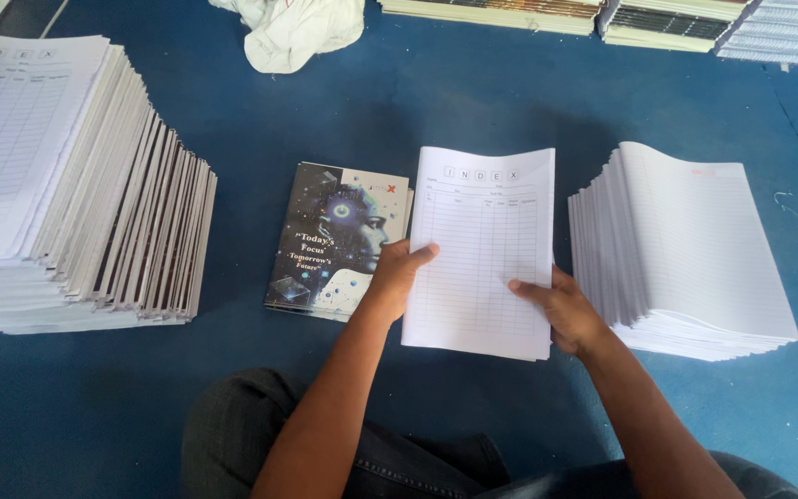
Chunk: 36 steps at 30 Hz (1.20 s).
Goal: The person sits on the floor and repeatedly inserts a stack of loose index pages into a printed booklet cover, then places the assembled booklet onto a growing stack. The process is repeated multiple times with identical materials.
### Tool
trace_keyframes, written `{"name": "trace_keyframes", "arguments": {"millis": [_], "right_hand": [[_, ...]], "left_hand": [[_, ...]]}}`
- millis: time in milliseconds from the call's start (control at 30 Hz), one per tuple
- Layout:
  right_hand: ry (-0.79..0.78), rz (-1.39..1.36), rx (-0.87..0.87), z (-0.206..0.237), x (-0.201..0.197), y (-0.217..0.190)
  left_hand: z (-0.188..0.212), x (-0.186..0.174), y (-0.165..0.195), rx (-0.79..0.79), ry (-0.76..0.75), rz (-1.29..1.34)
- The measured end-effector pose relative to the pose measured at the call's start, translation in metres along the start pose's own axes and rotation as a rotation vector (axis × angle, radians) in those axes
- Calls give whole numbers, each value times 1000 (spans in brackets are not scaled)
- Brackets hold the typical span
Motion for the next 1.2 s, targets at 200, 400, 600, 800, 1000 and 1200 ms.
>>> {"name": "trace_keyframes", "arguments": {"millis": [200, 400, 600, 800, 1000, 1200], "right_hand": [[28, 0, -49, 7, -3, -9], [71, -18, -51, 7, -14, -5], [84, -75, -67, 1, -22, 5], [98, -82, -53, -2, -28, 10], [80, -133, -49, -2, -19, 16], [36, -284, -10, -8, 14, 30]], "left_hand": [[-10, -23, 6, 161, 120, -496], [27, -42, 37, 695, 563, -1392], [45, -38, 16, 413, 450, -1710], [41, -41, 15, 398, 440, -1487], [44, -47, 35, 595, 545, -1349], [61, -44, 60, 713, 678, -1271]]}}
Point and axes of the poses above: each hand's wrist, its own z-axis away from the middle knuckle, its own x-axis out of the palm, y = z × x, the point moved 7 cm from there along -z, towards the middle knuckle, and after that the axes turned 13 degrees about y, right-handed, at the moved point
